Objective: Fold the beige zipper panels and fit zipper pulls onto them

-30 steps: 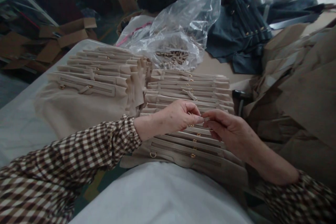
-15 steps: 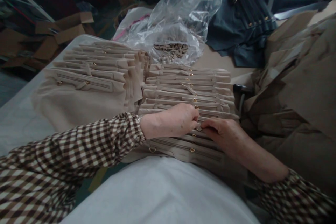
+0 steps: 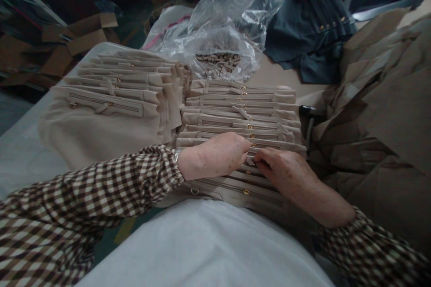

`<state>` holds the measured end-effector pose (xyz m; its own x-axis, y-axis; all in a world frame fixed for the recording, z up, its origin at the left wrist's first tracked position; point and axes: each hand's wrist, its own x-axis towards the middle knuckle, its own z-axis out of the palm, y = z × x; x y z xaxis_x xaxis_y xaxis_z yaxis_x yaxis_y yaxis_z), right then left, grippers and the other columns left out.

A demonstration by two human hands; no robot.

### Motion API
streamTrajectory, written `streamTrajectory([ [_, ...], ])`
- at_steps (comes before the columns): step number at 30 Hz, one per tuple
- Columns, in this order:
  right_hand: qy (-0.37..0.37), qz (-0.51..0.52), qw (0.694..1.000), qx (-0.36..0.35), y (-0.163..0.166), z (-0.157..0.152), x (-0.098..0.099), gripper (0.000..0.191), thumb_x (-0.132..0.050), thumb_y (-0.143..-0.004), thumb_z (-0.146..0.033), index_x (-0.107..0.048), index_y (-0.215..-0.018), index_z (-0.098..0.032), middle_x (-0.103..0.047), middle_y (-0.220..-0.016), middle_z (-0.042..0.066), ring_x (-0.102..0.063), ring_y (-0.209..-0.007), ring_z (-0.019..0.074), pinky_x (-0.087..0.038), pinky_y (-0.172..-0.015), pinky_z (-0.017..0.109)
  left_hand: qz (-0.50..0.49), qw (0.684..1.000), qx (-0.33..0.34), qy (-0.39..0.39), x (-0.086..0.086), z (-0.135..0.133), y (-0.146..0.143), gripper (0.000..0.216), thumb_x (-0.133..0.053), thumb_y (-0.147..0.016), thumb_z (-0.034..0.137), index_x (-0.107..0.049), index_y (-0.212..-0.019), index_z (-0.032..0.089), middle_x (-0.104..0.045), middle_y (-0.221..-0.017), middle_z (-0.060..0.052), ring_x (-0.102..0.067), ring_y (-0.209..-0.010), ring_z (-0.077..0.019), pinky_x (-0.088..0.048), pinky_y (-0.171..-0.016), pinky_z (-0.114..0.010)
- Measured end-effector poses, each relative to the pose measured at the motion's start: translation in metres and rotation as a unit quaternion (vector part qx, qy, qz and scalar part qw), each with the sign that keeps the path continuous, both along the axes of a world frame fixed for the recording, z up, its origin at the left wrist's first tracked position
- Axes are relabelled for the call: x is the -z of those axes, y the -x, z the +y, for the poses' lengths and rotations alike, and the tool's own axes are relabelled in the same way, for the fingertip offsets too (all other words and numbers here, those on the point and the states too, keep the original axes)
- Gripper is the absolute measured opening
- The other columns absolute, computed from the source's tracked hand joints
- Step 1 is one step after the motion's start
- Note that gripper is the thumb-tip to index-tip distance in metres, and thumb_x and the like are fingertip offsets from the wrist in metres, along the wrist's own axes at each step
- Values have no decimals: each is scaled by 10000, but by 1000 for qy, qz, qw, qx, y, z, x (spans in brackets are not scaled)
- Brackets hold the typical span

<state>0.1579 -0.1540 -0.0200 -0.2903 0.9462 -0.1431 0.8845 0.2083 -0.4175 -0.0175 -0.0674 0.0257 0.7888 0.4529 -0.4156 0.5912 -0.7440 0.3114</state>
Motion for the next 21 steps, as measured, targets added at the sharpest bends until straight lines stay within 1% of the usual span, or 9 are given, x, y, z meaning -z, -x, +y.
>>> streamTrajectory([
  [4, -2, 11, 1000, -1, -1, 1, -1, 137, -508, -898, -200, -613, -811, -189, -673, -758, 12, -584, -634, 143, -337, -593, 265, -41, 998, -41, 35, -1, 4, 7, 235, -499, -903, 217, -632, -729, 131, -613, -666, -43, -568, -636, -158, -425, -614, -279],
  [6, -8, 47, 999, 17, -3, 3, -4, 134, -522, -884, -198, -620, -792, -188, -661, -718, 7, -568, -617, 135, -349, -591, 258, -108, 980, -113, 123, -3, 7, 10, 213, -532, -893, 240, -605, -718, 141, -555, -627, 3, -511, -597, -116, -393, -575, -244],
  [7, -8, 78, 996, 35, -3, 6, -6, 135, -525, -876, -195, -627, -788, -189, -658, -704, 5, -565, -615, 131, -362, -594, 252, -145, 956, -167, 190, -5, 9, 12, 196, -539, -893, 257, -590, -737, 149, -511, -602, 31, -473, -556, -95, -373, -539, -224],
  [8, -5, 119, 991, 57, -2, 8, -10, 140, -525, -871, -198, -636, -787, -190, -657, -694, 3, -564, -613, 127, -376, -594, 245, -181, 919, -226, 266, -7, 10, 13, 180, -536, -899, 275, -571, -765, 159, -462, -583, 57, -430, -510, -75, -350, -499, -204],
  [10, 19, 211, 972, 97, 4, 13, -20, 156, -523, -868, -230, -660, -804, -193, -656, -681, 2, -561, -602, 121, -399, -575, 230, -229, 821, -326, 408, -10, 10, 14, 168, -519, -920, 311, -522, -813, 182, -390, -579, 89, -355, -434, -47, -310, -428, -171],
  [12, 62, 304, 944, 112, 13, 18, -30, 180, -542, -863, -307, -680, -845, -193, -651, -661, 1, -531, -555, 113, -393, -517, 219, -261, 740, -378, 491, -13, 9, 14, 180, -523, -932, 348, -489, -841, 197, -395, -613, 93, -357, -405, -30, -290, -387, -147],
  [13, 85, 344, 928, 112, 19, 19, -33, 204, -562, -856, -352, -686, -864, -190, -653, -663, 4, -514, -537, 109, -384, -493, 216, -275, 719, -388, 507, -13, 8, 13, 190, -533, -932, 361, -484, -847, 198, -416, -634, 87, -381, -405, -26, -289, -376, -138],
  [17, 126, 473, 861, 140, 38, 22, -32, 280, -635, -811, -446, -676, -809, -168, -656, -673, 23, -467, -515, 91, -369, -476, 213, -334, 695, -401, 494, -11, 2, 6, 196, -535, -944, 341, -465, -832, 195, -449, -620, 84, -408, -395, -20, -312, -367, -115],
  [21, 130, 522, 816, 209, 45, 19, -21, 297, -654, -777, -442, -611, -667, -170, -534, -535, -20, -387, -457, 73, -317, -429, 206, -348, 706, -407, 464, -12, -3, -1, 167, -507, -961, 289, -453, -831, 199, -422, -519, 99, -370, -366, -30, -303, -350, -108],
])
